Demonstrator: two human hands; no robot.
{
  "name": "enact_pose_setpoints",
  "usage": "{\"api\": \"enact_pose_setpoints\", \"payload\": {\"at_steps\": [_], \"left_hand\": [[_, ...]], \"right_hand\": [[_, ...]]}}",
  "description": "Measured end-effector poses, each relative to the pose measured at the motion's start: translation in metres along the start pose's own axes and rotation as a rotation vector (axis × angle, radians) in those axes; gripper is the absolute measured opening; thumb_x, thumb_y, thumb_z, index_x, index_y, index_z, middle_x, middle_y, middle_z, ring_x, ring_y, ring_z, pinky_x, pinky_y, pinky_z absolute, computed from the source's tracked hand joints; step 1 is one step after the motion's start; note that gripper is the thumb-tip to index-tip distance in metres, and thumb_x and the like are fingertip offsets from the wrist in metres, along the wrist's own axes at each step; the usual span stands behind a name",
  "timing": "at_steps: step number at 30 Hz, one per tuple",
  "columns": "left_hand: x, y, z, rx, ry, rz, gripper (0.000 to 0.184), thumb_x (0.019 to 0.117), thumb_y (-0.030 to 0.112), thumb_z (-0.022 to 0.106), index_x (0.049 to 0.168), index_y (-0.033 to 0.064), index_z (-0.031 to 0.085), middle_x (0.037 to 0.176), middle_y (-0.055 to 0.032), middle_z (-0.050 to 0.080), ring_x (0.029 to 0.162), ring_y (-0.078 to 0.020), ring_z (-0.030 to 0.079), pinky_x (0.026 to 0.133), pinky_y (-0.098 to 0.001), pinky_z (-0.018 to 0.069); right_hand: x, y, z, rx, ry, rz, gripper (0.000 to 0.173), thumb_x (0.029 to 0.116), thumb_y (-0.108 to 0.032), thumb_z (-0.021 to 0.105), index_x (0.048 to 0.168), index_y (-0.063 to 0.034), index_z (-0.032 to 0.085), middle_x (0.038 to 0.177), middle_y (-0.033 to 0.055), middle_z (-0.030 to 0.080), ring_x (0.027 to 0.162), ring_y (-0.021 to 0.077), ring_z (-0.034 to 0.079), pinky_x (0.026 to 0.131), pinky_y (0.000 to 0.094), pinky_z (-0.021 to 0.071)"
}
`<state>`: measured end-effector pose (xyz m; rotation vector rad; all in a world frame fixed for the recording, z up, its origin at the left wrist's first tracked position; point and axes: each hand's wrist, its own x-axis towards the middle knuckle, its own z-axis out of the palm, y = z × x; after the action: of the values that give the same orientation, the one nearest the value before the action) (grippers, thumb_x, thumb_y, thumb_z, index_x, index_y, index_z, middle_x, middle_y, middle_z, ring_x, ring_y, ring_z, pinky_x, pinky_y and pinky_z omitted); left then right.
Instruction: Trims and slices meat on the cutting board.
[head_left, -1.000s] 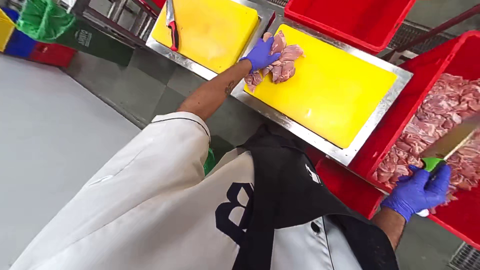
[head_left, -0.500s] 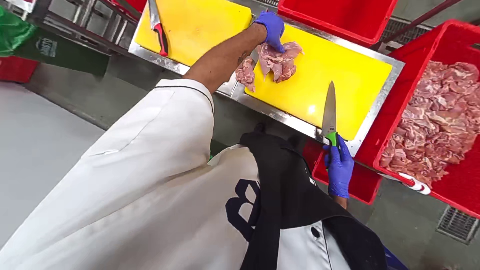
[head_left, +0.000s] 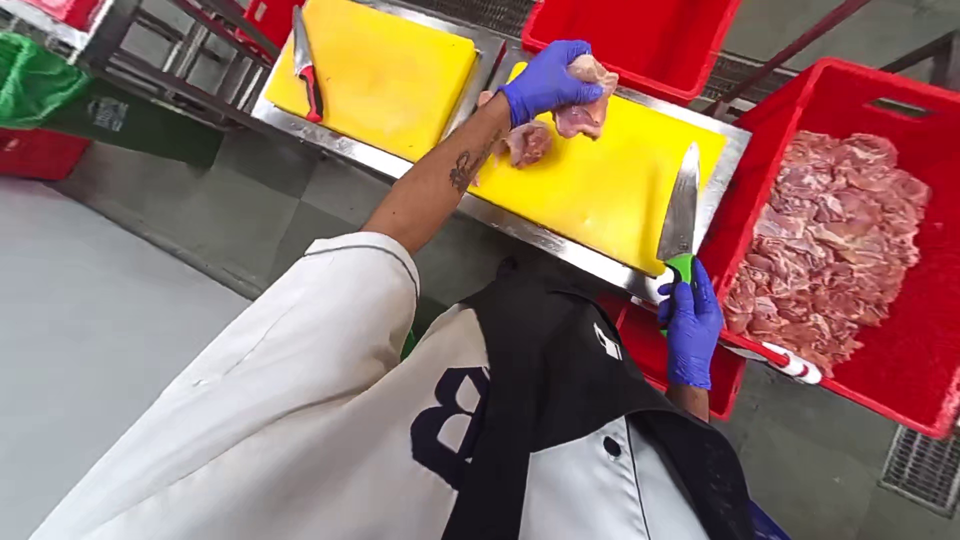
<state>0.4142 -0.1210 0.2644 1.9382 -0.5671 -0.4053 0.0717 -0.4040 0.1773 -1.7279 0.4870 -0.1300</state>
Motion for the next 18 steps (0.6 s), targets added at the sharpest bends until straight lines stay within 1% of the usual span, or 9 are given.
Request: {"api": "enact_pose_setpoints", "payload": {"at_steps": [2, 4, 5, 6, 8, 10, 13, 15, 18], "left_hand": [[-0.001, 0.011, 0.037, -0.307, -0.080, -0.001, 0.038, 0.0841, 0.012, 0.079, 0.113, -0.0027, 0.060, 0.100, -0.0129, 0.072, 0.089, -0.0188, 0.072, 0.081, -0.0383, 0.0620], [-0.007, 0.003, 0.079, -0.341, -0.150, -0.096, 0.039, 0.0839, 0.010, 0.080, 0.115, -0.0031, 0.060, 0.101, -0.0140, 0.072, 0.089, -0.0199, 0.072, 0.081, -0.0386, 0.0619], [-0.009, -0.007, 0.099, -0.205, -0.146, -0.153, 0.041, 0.0835, 0.013, 0.082, 0.115, -0.0034, 0.062, 0.102, -0.0148, 0.072, 0.091, -0.0210, 0.071, 0.084, -0.0401, 0.0611], [-0.012, -0.022, 0.120, -0.003, -0.118, -0.201, 0.046, 0.0825, 0.022, 0.085, 0.116, -0.0021, 0.065, 0.105, -0.0162, 0.072, 0.096, -0.0245, 0.071, 0.089, -0.0446, 0.0596], [-0.028, -0.050, 0.151, 0.326, -0.033, -0.228, 0.052, 0.0843, 0.040, 0.082, 0.117, 0.0022, 0.068, 0.110, -0.0183, 0.072, 0.107, -0.0320, 0.069, 0.097, -0.0539, 0.0549], [-0.041, -0.059, 0.161, 0.378, 0.097, -0.215, 0.049, 0.0881, 0.040, 0.077, 0.120, 0.0043, 0.067, 0.112, -0.0174, 0.072, 0.109, -0.0318, 0.069, 0.099, -0.0532, 0.0549], [-0.049, -0.064, 0.159, 0.319, 0.171, -0.229, 0.042, 0.0911, 0.030, 0.073, 0.125, 0.0059, 0.066, 0.116, -0.0168, 0.072, 0.112, -0.0302, 0.069, 0.100, -0.0508, 0.0549], [-0.052, -0.063, 0.159, 0.306, 0.156, -0.245, 0.037, 0.0919, 0.025, 0.072, 0.123, 0.0059, 0.067, 0.115, -0.0161, 0.073, 0.111, -0.0297, 0.070, 0.099, -0.0503, 0.0549], [-0.046, -0.063, 0.157, 0.308, 0.141, -0.224, 0.033, 0.0912, 0.024, 0.072, 0.119, 0.0068, 0.069, 0.112, -0.0143, 0.074, 0.108, -0.0281, 0.071, 0.098, -0.0494, 0.0556]], "right_hand": [[0.005, -0.010, -0.011, 0.041, 0.042, -0.087, 0.050, 0.1091, -0.017, 0.042, 0.156, 0.0006, 0.036, 0.086, 0.0003, 0.067, 0.055, 0.0064, 0.057, 0.047, 0.0210, 0.0500], [0.004, -0.017, -0.024, 0.118, 0.039, -0.176, 0.051, 0.1085, -0.016, 0.040, 0.153, 0.0067, 0.030, 0.091, 0.0012, 0.068, 0.065, 0.0095, 0.063, 0.058, 0.0254, 0.0566], [0.004, -0.022, -0.029, 0.157, 0.014, -0.189, 0.053, 0.1065, -0.017, 0.041, 0.153, 0.0053, 0.027, 0.096, 0.0025, 0.068, 0.069, 0.0126, 0.066, 0.061, 0.0289, 0.0587], [0.006, -0.029, -0.033, 0.169, -0.019, -0.175, 0.055, 0.1047, -0.018, 0.041, 0.154, 0.0005, 0.024, 0.102, 0.0040, 0.069, 0.070, 0.0146, 0.067, 0.061, 0.0304, 0.0597], [0.013, -0.041, -0.028, 0.140, -0.051, -0.113, 0.055, 0.1067, -0.019, 0.040, 0.158, -0.0100, 0.022, 0.104, 0.0046, 0.069, 0.061, 0.0137, 0.063, 0.050, 0.0287, 0.0561], [0.022, -0.049, -0.010, 0.063, -0.082, -0.023, 0.057, 0.1095, -0.019, 0.039, 0.163, -0.0202, 0.021, 0.094, 0.0028, 0.066, 0.050, 0.0122, 0.055, 0.043, 0.0283, 0.0513], [0.031, -0.045, 0.027, -0.071, -0.248, 0.160, 0.058, 0.1098, -0.022, 0.043, 0.164, -0.0300, 0.025, 0.087, 0.0030, 0.064, 0.048, 0.0122, 0.051, 0.042, 0.0289, 0.0477], [0.029, -0.025, 0.035, -0.091, -0.327, 0.276, 0.055, 0.1103, -0.024, 0.042, 0.163, -0.0324, 0.029, 0.087, 0.0032, 0.064, 0.048, 0.0124, 0.050, 0.042, 0.0287, 0.0466], [0.022, -0.005, 0.016, -0.118, -0.222, 0.296, 0.052, 0.1112, -0.025, 0.039, 0.163, -0.0283, 0.031, 0.086, 0.0020, 0.063, 0.046, 0.0112, 0.048, 0.039, 0.0273, 0.0434]]}}
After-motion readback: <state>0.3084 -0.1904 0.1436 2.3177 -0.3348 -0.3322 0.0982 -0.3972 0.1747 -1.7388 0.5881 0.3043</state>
